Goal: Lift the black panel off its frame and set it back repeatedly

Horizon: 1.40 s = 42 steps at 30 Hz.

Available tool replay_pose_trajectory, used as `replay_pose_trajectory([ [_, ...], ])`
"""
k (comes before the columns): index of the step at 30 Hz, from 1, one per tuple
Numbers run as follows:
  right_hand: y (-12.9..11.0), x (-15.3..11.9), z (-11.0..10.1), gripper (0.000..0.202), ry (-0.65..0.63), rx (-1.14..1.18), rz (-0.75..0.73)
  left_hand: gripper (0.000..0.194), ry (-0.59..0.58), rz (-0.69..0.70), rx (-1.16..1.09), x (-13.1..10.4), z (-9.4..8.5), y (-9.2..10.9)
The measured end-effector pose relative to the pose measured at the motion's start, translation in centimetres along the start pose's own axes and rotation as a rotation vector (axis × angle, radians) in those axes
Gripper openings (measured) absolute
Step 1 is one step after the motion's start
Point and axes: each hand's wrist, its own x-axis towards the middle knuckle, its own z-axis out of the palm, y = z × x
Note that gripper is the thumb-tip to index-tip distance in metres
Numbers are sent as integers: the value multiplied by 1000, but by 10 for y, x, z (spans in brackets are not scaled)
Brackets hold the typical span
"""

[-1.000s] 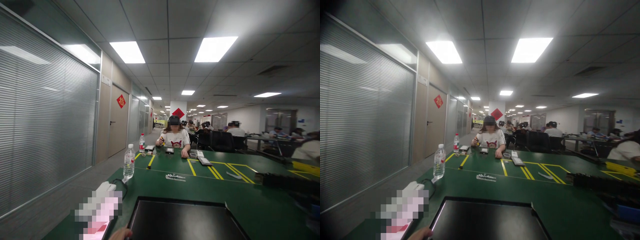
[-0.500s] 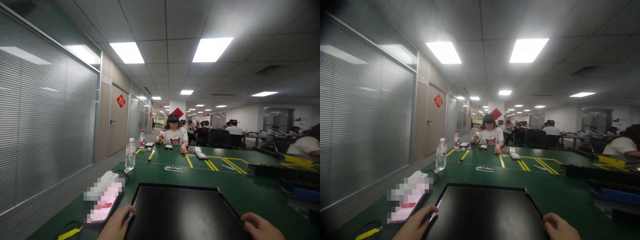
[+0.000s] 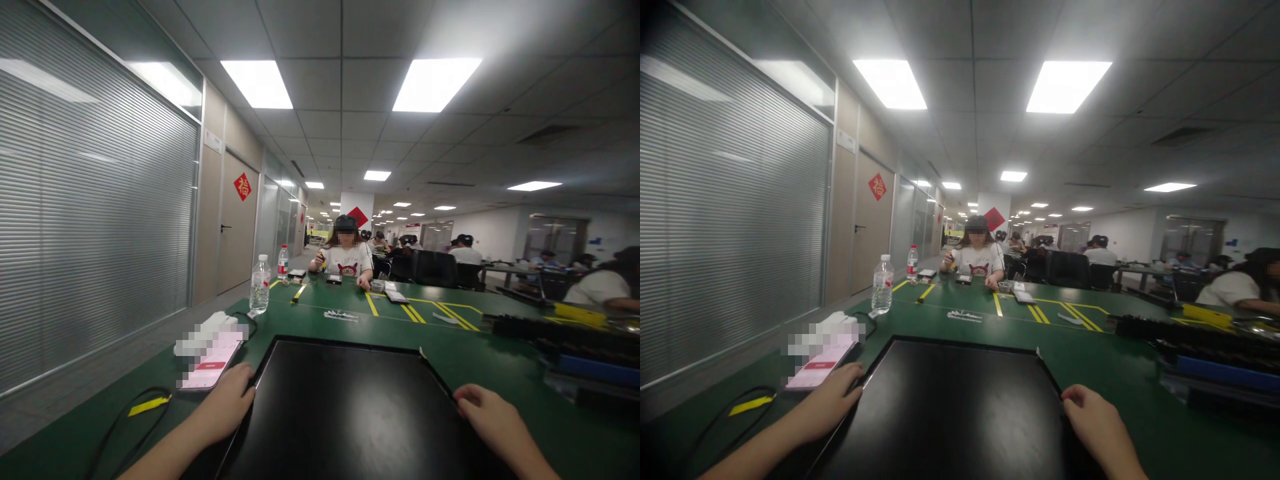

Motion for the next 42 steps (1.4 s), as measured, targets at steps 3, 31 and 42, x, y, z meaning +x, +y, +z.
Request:
replay_pose_trajectory([
  [3, 1, 2, 2, 25, 16, -6, -5, 26, 10, 7, 2, 3, 1, 1],
  [31, 1, -7, 5, 26, -16, 66, 26, 49, 24, -450, -1325, 2, -3, 10],
  [42, -6, -11, 4, 24, -58, 43, 30, 68, 5, -421, -1333, -3, -8, 8],
])
